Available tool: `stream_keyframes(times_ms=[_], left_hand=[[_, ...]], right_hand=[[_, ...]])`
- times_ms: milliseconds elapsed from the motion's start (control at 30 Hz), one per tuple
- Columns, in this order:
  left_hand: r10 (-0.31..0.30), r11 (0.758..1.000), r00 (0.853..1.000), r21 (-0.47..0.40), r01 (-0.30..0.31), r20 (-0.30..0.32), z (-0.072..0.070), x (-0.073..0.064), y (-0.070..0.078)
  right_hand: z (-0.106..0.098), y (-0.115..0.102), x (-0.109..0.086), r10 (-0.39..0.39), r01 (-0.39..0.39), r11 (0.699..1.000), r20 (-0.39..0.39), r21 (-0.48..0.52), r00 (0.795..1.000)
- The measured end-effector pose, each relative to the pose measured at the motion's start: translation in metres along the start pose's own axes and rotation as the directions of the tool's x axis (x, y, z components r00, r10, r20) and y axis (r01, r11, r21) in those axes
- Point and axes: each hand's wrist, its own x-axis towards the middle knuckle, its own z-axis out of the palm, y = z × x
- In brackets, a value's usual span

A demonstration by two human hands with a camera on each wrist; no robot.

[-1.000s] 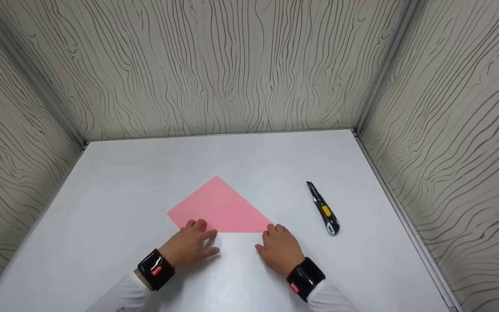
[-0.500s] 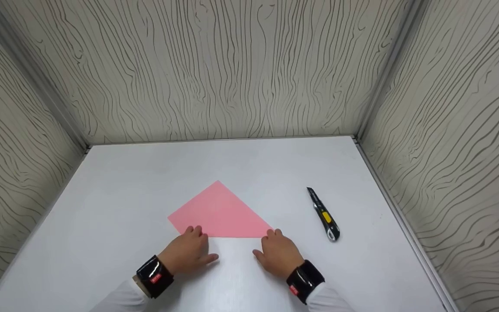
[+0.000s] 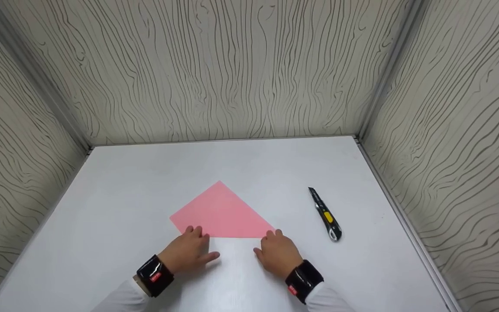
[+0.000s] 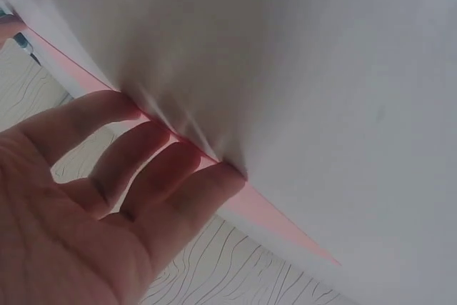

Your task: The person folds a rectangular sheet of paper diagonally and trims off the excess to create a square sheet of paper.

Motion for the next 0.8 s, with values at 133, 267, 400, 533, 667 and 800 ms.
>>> stream_keyframes(times_ms=[133,267,400,533,667,800], left_hand=[[0.017,1.000,1.000,-0.021,-0.017,0.005,-0.003,0.001,-0.002],[0.016,0.999,1.000,-0.035,-0.017,-0.021,-0.002,0.005,-0.006],[0.028,0.998,0.998,-0.057,-0.031,-0.059,0.001,0.012,-0.008],[0.030,0.997,0.998,-0.067,-0.034,-0.052,0.000,0.021,-0.006],[-0.004,0.998,1.000,-0.066,0.003,-0.014,-0.001,0.030,0.002],[-0.022,1.000,1.000,-0.014,0.022,-0.011,0.003,0.036,0.008]], right_hand=[[0.001,-0.003,0.000,0.011,-0.011,1.000,0.019,-0.016,1.000],[-0.002,-0.007,0.000,0.029,-0.028,1.000,0.039,-0.003,0.999],[-0.007,-0.013,-0.002,0.045,-0.046,0.999,0.031,0.001,0.998],[-0.009,-0.021,-0.006,0.076,-0.076,0.997,0.046,-0.013,0.996],[-0.012,-0.033,-0.009,0.074,-0.073,0.997,0.130,-0.012,0.989],[-0.017,-0.042,-0.013,-0.047,0.039,0.998,0.173,0.052,0.984]])
